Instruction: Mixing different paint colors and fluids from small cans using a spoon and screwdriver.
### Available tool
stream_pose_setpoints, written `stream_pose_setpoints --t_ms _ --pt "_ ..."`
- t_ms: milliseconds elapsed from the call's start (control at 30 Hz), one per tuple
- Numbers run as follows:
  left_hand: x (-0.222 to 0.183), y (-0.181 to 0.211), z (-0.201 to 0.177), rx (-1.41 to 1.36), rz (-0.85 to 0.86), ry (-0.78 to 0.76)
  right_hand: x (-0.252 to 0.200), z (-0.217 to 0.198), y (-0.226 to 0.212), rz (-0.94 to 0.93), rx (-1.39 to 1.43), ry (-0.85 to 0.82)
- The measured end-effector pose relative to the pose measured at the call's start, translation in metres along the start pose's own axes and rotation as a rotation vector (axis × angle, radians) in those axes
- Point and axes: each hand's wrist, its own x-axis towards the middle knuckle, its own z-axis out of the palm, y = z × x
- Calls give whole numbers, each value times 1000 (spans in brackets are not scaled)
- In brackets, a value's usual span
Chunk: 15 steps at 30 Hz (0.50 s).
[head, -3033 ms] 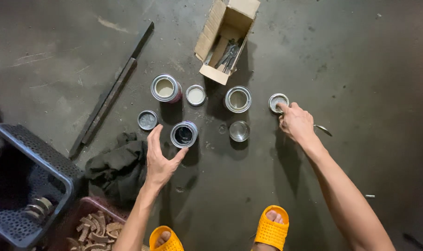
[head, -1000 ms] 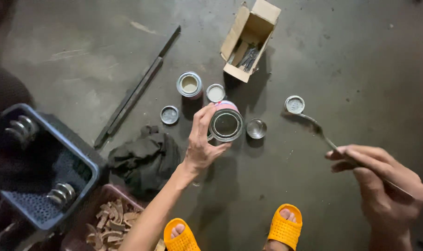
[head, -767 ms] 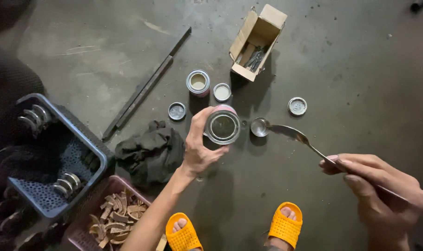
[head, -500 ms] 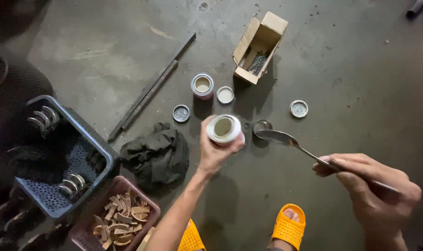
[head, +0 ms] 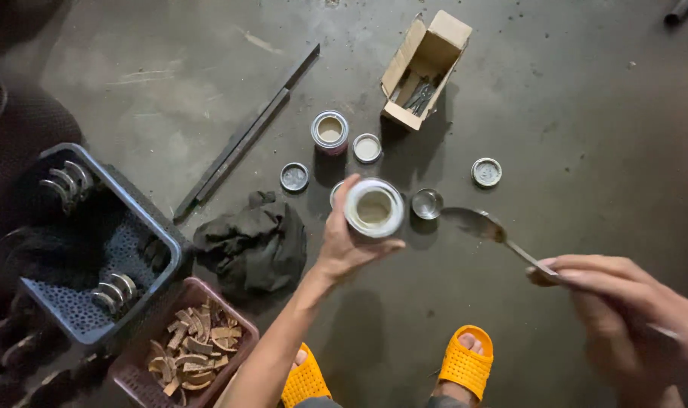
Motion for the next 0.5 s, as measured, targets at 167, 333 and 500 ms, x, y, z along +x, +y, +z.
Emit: stream_pose_setpoints --t_ms 167,333,500 --pt "4 -25 13 386 313 51 23 15 -22 -384 -127 -215" --pt "11 8 9 377 465 -36 43 38 -17 -699 -137 -440" --pt "10 24 9 322 425 -185 58 68 5 -877 -309 -663"
